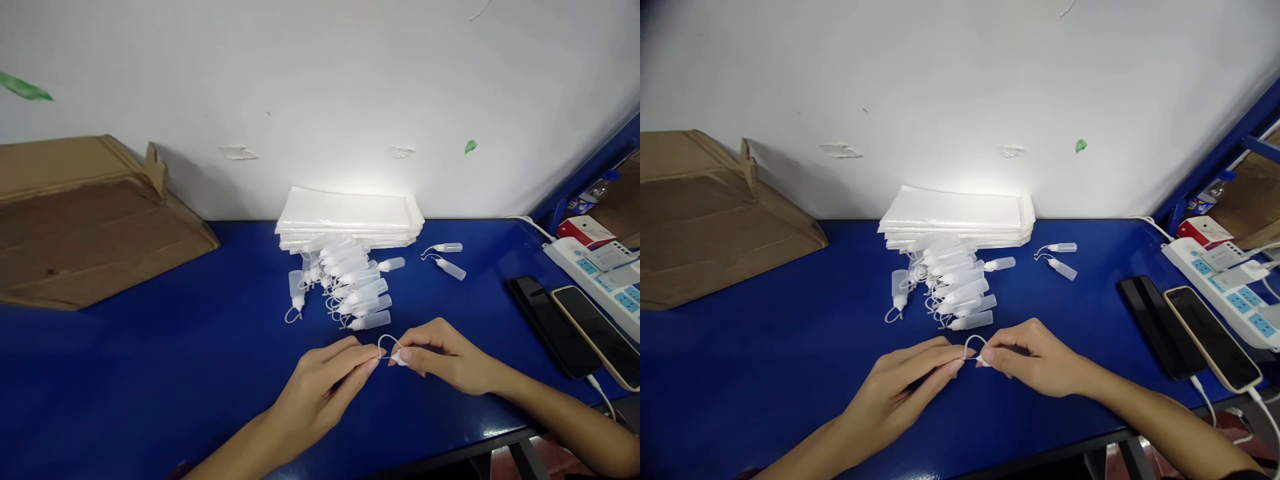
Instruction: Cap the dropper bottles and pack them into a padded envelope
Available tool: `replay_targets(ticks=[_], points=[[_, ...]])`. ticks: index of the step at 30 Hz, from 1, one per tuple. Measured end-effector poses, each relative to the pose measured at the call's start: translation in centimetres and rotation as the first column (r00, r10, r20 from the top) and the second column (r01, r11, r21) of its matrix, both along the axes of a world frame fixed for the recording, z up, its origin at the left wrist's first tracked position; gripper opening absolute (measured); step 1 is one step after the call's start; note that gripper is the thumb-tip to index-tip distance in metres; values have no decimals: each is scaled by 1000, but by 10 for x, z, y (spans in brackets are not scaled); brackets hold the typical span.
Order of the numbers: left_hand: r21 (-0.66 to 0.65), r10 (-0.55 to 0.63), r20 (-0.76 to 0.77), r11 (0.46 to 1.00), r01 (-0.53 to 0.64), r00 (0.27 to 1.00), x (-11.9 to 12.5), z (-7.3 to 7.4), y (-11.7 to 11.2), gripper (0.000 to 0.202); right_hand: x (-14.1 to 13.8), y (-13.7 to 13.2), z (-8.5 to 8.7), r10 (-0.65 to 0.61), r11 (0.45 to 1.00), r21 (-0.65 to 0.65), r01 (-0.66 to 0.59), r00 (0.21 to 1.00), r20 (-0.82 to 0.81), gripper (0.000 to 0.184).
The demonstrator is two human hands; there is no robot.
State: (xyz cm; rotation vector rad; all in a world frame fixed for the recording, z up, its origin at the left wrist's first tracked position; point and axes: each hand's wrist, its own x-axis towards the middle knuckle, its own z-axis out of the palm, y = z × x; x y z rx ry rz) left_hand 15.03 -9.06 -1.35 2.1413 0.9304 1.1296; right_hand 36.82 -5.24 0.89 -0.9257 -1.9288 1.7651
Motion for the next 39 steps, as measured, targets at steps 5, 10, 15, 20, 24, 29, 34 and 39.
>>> replay_targets(ticks=[5, 10, 15, 20, 24, 29, 34, 39], points=[[-12, -4, -11, 1000, 4, 1000, 0, 0, -1, 25, -2, 0, -1, -11, 1000, -18, 11, 1000, 1, 46], [-11, 1, -14, 1000, -1, 1000, 0, 0, -1, 25, -3, 1, -1, -14, 999, -29, 14, 1000, -8, 47], [21, 0, -4, 1000, 0, 1000, 0, -1, 0, 25, -3, 0, -1, -9, 999, -34, 8, 1000, -19, 46], [40, 8, -13, 999, -7, 1000, 0, 0, 0, 25, -3, 1, 2, 4, 1000, -19, -4, 1000, -4, 45], [103, 11, -65, 995, -5, 998, -1, -1, -1, 22, -3, 1, 3, 20, 1000, 8, -21, 999, 28, 43], [163, 20, -99, 987, -4, 995, 1, -2, -1, 21, -5, 0, 0, 31, 999, 21, -32, 999, 41, 44], [119, -27, -104, 992, 39, 994, 2, -2, -3, 22, -6, -2, -4, 66, 996, 63, -68, 997, 39, 39], [25, -75, -119, 997, 79, 990, 1, 3, -2, 18, -7, -2, -3, 94, 987, 128, -99, 995, 42, 36]])
